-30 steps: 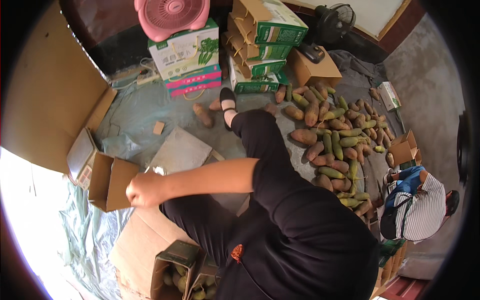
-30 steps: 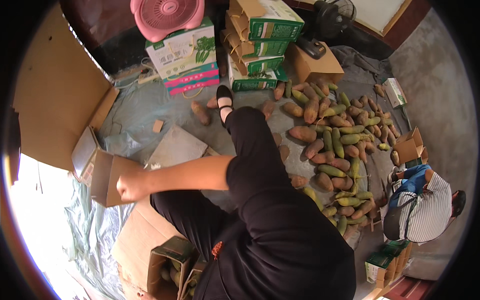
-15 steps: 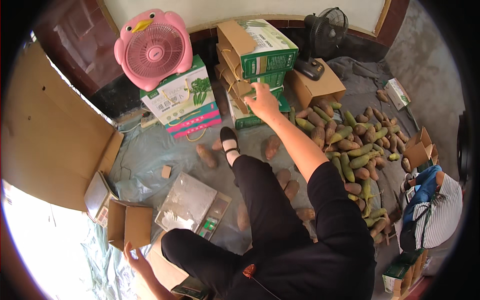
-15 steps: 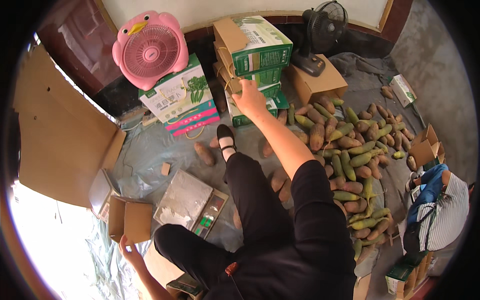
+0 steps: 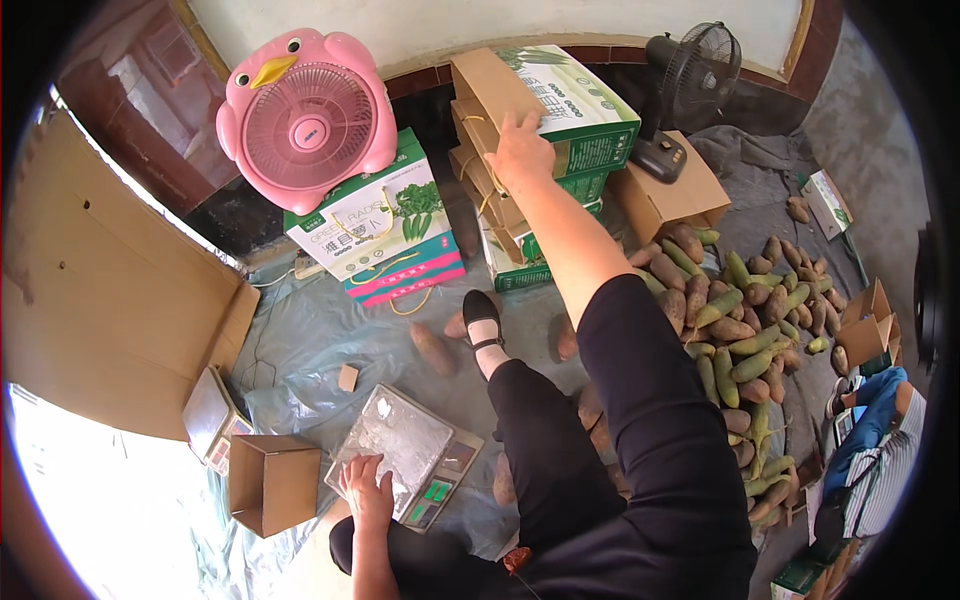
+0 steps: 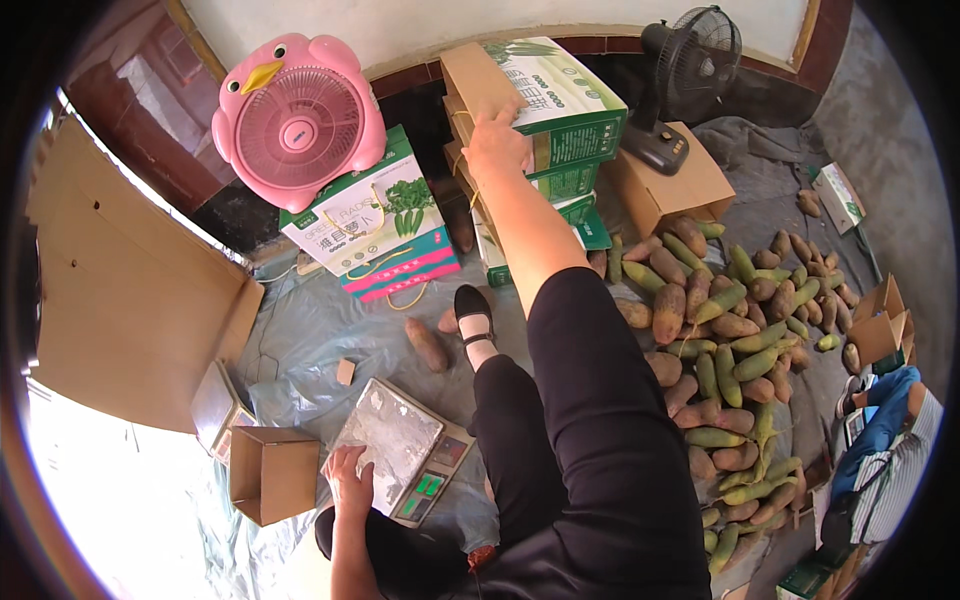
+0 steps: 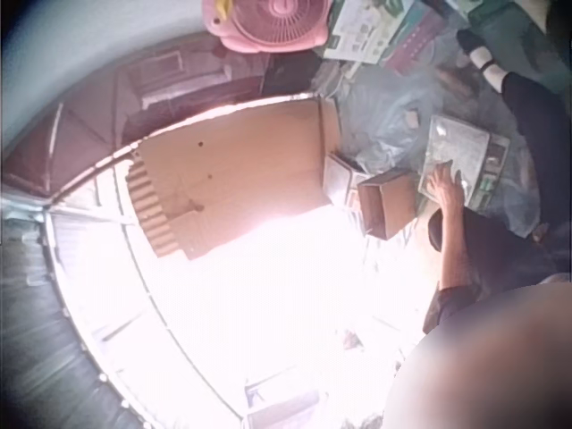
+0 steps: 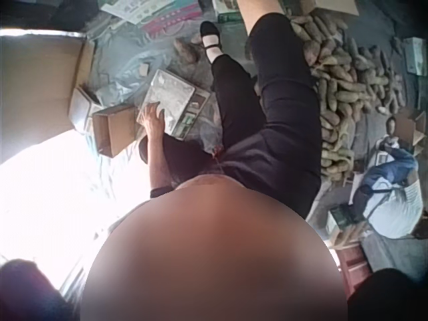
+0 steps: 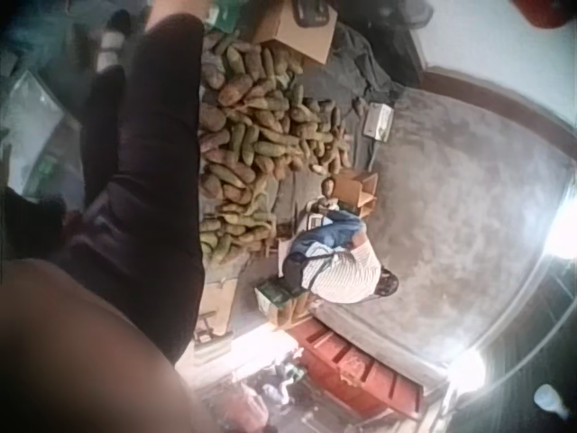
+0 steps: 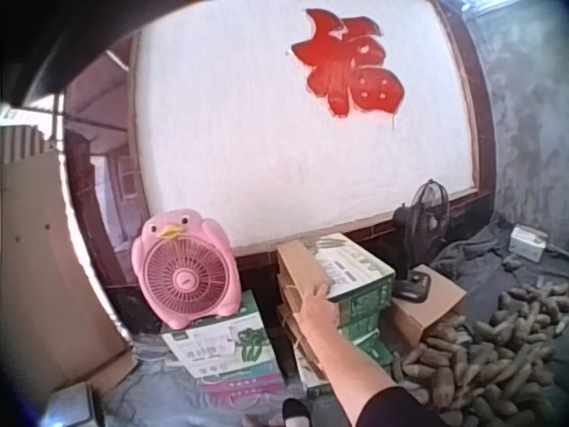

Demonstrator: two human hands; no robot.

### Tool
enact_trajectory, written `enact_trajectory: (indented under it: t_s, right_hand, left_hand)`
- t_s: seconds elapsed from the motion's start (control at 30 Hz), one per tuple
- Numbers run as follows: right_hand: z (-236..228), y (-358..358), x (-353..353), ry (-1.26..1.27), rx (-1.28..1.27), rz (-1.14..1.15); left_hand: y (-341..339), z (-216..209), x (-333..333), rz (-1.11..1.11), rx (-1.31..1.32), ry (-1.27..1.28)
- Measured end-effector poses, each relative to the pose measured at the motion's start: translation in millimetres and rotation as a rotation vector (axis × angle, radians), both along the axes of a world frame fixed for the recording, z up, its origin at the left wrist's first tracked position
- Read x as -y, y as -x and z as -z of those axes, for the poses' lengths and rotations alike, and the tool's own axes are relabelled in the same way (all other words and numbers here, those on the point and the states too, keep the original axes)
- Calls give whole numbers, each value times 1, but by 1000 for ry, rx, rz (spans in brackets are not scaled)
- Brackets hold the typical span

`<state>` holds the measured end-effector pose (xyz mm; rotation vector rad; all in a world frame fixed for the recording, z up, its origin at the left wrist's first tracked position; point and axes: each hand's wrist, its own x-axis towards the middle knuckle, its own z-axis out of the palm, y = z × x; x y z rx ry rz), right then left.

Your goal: Sort through a large pile of produce on the floor, weigh items, and place them into cardboard boxes.

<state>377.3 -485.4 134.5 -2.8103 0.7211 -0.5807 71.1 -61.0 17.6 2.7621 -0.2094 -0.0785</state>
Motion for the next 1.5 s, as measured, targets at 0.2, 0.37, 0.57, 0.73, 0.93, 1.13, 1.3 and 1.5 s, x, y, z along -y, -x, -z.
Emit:
enact_trajectory:
  t_s: [0.2, 0.37, 0.57, 0.73, 0.93, 1.13, 1.3, 1.5]
  right_hand:
    - [22, -15, 32, 98, 169, 91]
    - [-20, 27, 86, 28, 118, 83]
    - [-70, 123, 155, -25, 324, 96]
    - [-105, 223, 174, -242, 377, 118]
    - [-127, 321, 152, -137, 511, -33]
    - [-139, 354, 100, 54, 687, -161]
    - [-146, 351, 69, 44, 770, -299]
    - [-141, 324, 23, -299, 689, -484]
  left_hand:
    - [-9, 10, -4, -21, -5, 116]
    - [-8, 12, -10, 3, 32, 145]
    - [-4, 13, -14, 29, 86, 176]
    - [1, 13, -23, 45, 169, 161]
    - [9, 11, -32, 67, 240, 151]
    - [24, -1, -37, 22, 271, 141]
    - [34, -9, -46, -43, 347, 153]
    - [51, -46, -47, -146, 520, 195]
